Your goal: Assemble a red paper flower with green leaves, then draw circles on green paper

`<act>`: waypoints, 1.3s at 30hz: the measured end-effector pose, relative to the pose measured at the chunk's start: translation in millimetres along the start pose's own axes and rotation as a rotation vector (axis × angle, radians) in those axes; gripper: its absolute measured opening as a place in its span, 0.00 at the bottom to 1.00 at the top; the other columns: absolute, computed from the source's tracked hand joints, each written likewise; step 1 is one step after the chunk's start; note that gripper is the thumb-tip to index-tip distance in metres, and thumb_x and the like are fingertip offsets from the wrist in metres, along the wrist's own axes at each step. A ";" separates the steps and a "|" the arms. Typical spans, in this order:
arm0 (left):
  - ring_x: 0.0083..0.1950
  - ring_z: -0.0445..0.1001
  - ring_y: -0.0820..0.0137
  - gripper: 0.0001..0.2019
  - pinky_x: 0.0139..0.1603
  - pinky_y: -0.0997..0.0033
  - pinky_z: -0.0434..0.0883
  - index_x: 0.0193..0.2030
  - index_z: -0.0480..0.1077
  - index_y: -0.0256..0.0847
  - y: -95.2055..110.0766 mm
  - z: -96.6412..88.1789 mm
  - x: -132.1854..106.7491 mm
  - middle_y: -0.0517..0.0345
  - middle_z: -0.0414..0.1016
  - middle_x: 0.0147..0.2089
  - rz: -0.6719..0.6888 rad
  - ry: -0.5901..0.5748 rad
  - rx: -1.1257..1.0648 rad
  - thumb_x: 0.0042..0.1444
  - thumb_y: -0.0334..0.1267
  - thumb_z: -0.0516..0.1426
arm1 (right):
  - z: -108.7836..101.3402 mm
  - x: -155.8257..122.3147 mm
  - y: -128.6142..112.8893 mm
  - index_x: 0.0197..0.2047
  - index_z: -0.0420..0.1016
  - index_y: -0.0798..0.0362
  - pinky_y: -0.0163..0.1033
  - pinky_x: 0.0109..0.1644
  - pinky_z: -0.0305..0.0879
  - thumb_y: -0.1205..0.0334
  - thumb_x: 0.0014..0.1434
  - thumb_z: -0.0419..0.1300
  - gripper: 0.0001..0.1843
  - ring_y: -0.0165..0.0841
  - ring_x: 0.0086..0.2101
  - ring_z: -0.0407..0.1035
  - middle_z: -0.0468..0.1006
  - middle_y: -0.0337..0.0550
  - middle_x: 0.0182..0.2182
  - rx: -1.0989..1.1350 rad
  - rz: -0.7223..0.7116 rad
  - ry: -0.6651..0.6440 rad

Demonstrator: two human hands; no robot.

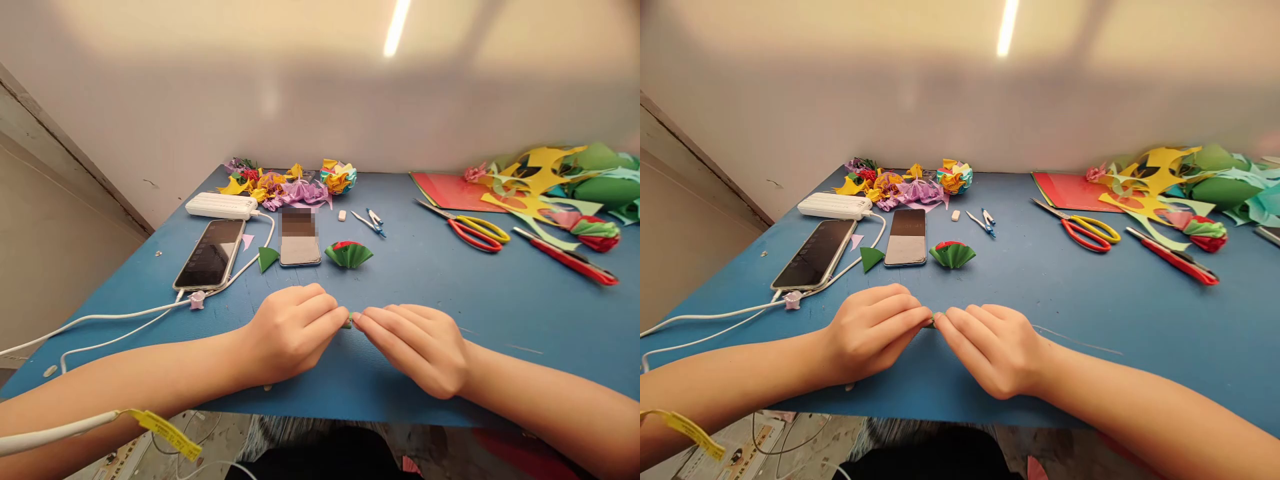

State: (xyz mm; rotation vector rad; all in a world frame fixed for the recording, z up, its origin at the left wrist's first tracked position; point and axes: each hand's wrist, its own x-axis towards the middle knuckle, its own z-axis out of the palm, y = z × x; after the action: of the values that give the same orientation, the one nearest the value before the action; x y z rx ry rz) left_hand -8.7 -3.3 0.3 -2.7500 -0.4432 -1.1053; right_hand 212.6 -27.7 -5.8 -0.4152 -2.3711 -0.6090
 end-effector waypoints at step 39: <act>0.29 0.71 0.68 0.09 0.21 0.69 0.59 0.38 0.72 0.26 14.4 -6.6 -0.9 0.50 0.74 0.30 0.262 -0.036 0.350 0.57 0.29 0.53 | -10.7 12.6 -15.6 0.38 0.74 0.65 0.40 0.28 0.64 0.70 0.56 0.55 0.09 0.36 0.29 0.72 0.78 0.55 0.33 -0.285 -0.101 -0.117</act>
State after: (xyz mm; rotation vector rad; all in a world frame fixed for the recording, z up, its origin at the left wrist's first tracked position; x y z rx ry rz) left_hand -8.9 -18.7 4.1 -2.4366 -0.2423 -0.8274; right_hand 201.9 -44.7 4.9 -0.4671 -2.4341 -1.0009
